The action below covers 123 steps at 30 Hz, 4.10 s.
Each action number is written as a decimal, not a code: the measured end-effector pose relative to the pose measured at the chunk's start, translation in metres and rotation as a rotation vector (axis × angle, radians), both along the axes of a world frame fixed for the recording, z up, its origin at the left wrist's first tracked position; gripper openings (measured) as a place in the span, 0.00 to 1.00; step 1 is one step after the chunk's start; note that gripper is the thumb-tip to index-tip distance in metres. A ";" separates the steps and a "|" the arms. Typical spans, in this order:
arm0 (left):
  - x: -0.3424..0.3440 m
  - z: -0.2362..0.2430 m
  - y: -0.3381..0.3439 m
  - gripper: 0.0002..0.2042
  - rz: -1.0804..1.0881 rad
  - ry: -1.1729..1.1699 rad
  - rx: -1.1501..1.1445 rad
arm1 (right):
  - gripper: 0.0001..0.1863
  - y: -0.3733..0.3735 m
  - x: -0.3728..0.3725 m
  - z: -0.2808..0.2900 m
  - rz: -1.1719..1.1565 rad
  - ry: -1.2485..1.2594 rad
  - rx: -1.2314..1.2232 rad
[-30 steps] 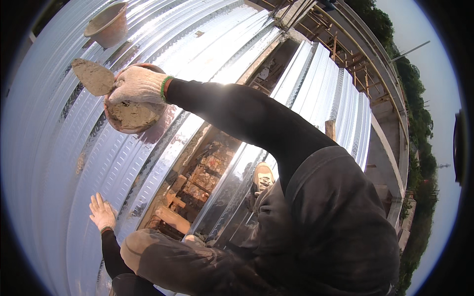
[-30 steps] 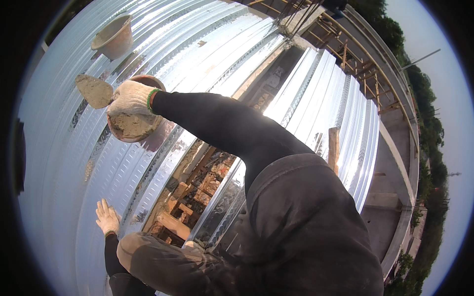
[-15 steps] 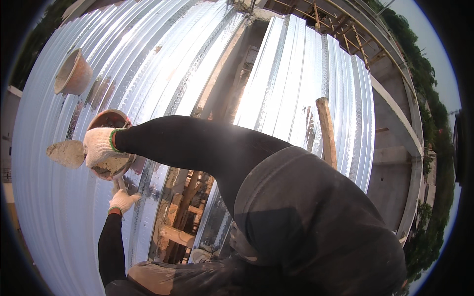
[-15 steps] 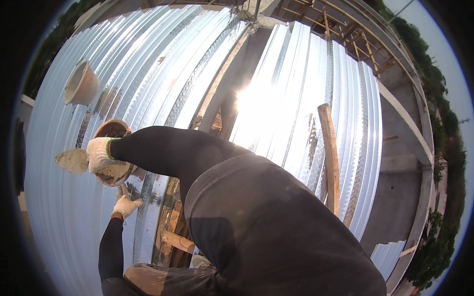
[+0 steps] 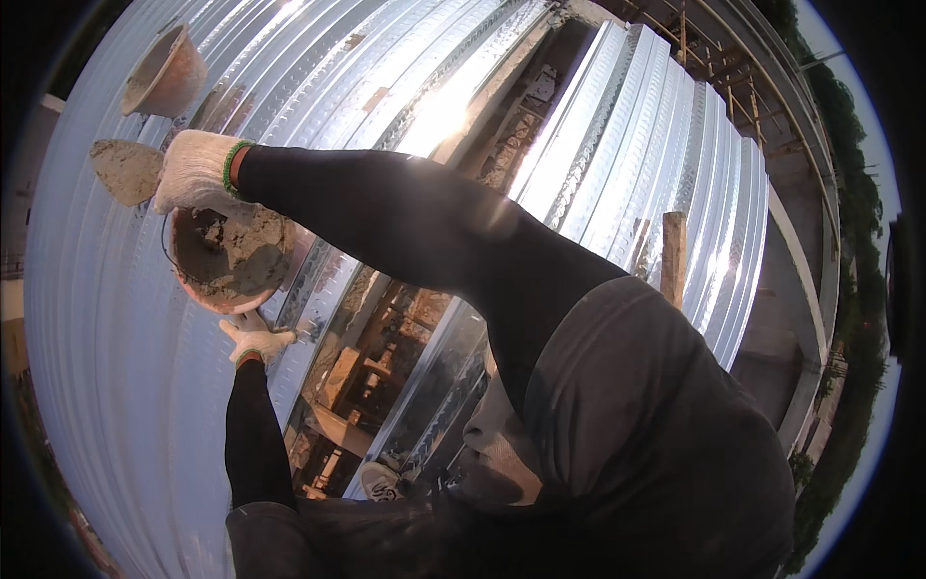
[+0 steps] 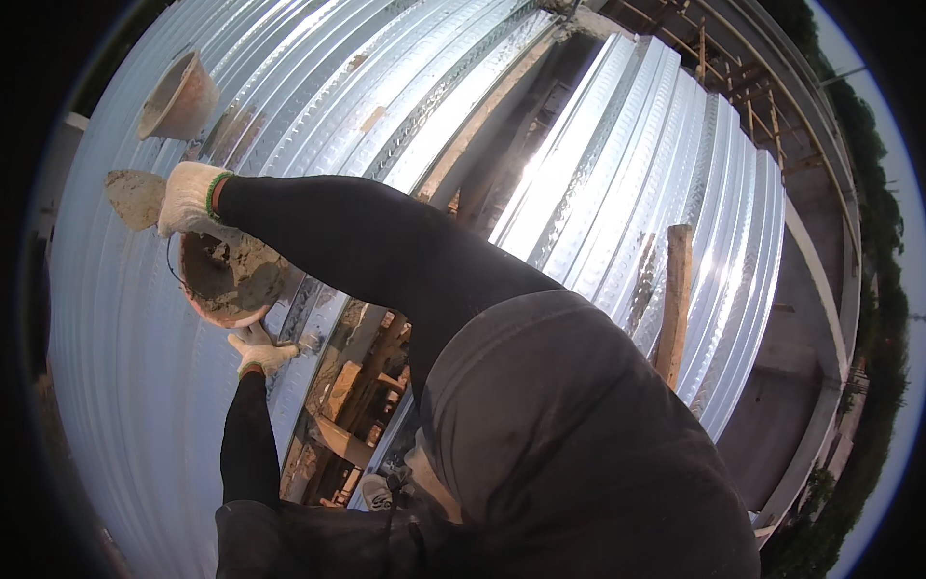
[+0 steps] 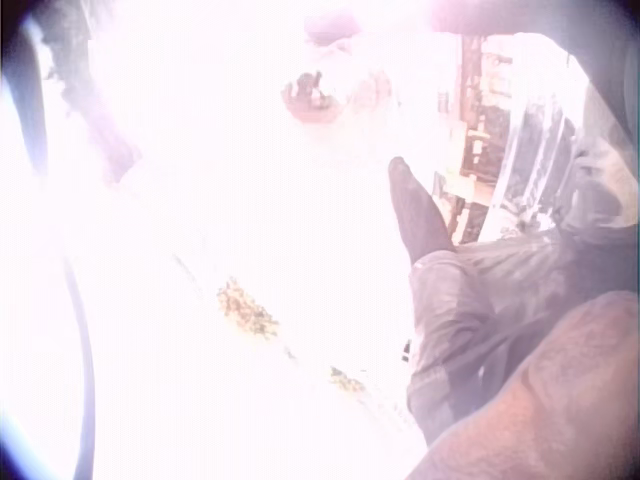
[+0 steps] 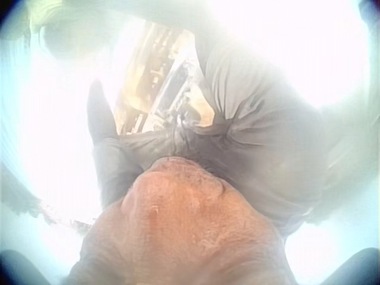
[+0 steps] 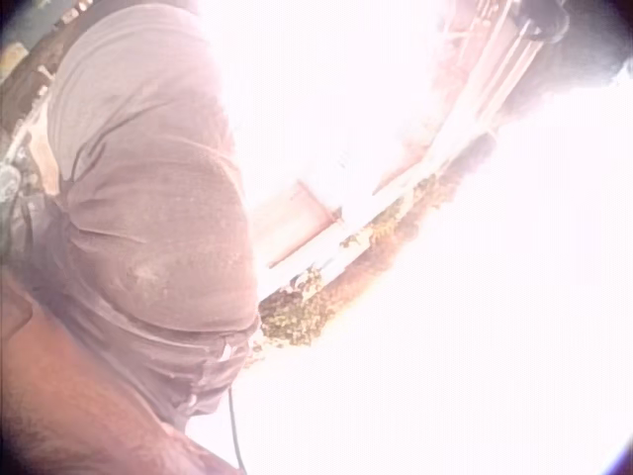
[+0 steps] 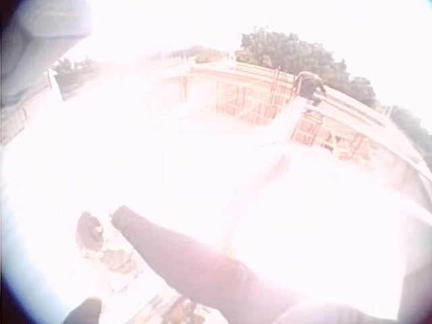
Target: The person scoops cement from a bucket with a trowel and applies it to the seams of a corrugated metal roof. They repeatedly smooth the cement along the ridges while standing on the roof.
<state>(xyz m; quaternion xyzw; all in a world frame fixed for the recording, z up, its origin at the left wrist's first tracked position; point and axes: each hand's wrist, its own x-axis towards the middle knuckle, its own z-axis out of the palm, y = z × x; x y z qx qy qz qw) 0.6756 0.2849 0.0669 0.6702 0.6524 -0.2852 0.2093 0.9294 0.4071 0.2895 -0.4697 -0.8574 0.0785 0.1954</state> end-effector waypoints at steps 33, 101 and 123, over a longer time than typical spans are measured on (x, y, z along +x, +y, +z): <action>0.025 -0.007 -0.015 0.77 -0.083 0.283 0.271 | 0.17 -0.041 0.117 -0.021 -0.474 0.689 -0.377; 0.239 0.133 0.028 0.24 0.271 -1.478 0.554 | 0.21 -0.186 0.223 -0.093 -0.214 0.177 -0.787; 0.220 0.127 0.057 0.27 0.499 -1.530 0.402 | 0.23 -0.254 0.210 -0.128 -0.444 0.844 -0.742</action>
